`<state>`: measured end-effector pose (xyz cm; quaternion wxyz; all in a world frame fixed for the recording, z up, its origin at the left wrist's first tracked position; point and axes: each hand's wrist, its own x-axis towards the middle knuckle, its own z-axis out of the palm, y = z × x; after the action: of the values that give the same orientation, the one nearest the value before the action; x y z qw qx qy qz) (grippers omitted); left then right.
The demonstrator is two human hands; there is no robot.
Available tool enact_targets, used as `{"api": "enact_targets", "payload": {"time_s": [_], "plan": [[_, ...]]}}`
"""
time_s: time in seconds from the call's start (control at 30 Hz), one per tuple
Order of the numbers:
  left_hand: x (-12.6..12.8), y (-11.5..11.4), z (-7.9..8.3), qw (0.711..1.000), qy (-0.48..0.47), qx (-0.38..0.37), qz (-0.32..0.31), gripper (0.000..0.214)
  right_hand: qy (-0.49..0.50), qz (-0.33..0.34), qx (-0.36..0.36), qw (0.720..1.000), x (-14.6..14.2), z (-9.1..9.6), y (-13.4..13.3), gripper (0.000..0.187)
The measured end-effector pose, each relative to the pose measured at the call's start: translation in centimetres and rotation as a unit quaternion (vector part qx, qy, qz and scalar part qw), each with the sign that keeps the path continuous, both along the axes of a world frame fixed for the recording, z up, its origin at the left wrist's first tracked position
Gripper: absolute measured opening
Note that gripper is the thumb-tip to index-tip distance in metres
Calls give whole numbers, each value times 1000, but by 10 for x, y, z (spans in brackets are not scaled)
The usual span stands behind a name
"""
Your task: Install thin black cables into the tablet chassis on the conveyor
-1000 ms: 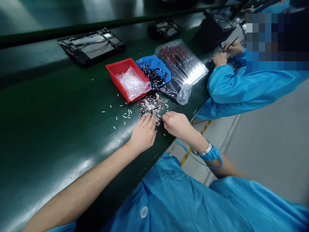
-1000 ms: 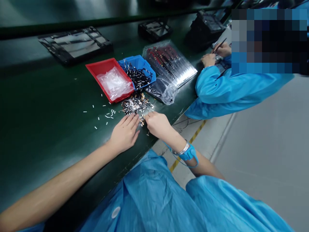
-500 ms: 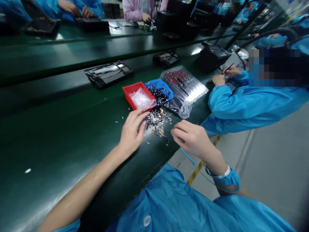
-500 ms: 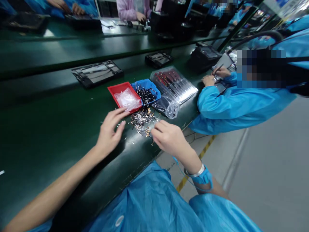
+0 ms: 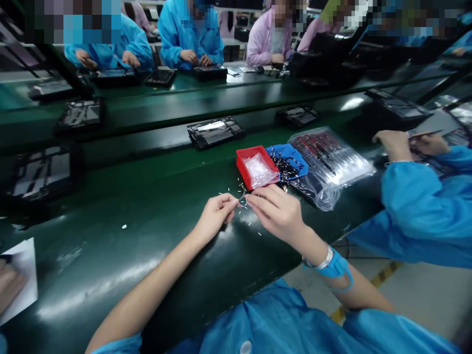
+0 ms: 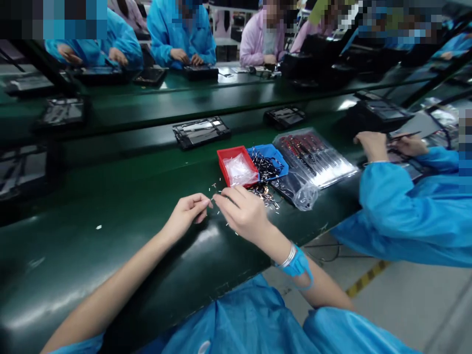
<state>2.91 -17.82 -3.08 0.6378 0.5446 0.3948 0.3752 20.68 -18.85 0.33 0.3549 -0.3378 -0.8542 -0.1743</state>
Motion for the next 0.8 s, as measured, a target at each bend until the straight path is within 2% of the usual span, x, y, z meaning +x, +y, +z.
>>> {"api": "enact_targets", "payload": {"time_s": [0.1, 0.27, 0.4, 0.5, 0.6, 0.67, 0.7, 0.73, 0.8], "plan": [[1, 1, 2, 999, -24, -1, 31, 36, 39, -5, -27, 999, -14, -7, 0, 15], [0, -3, 8, 998, -38, -4, 43, 30, 67, -18, -46, 997, -22, -10, 3, 15], [-2, -4, 10, 998, -32, -20, 48, 22, 49, -27, -30, 998, -25, -8, 4, 14], [-4, -1, 8, 997, -28, -44, 50, 17, 34, -29, -23, 999, -21, -11, 16, 16], [-8, 6, 2, 995, -24, -72, 65, 7, 50, -102, -30, 993, -6, -17, 43, 18], [-11, 11, -3, 993, -22, -87, 78, 10, 56, -187, -58, 979, 3, -20, 59, 22], [-12, 13, -5, 992, -21, -92, 84, 12, 59, -202, -76, 975, 5, -21, 63, 23], [-12, 15, -7, 991, -21, -95, 89, 13, 68, -191, -90, 975, 4, -23, 64, 23], [-13, 16, -8, 990, -22, -99, 96, 14, 90, -109, -102, 985, -3, -24, 57, 21]]}}
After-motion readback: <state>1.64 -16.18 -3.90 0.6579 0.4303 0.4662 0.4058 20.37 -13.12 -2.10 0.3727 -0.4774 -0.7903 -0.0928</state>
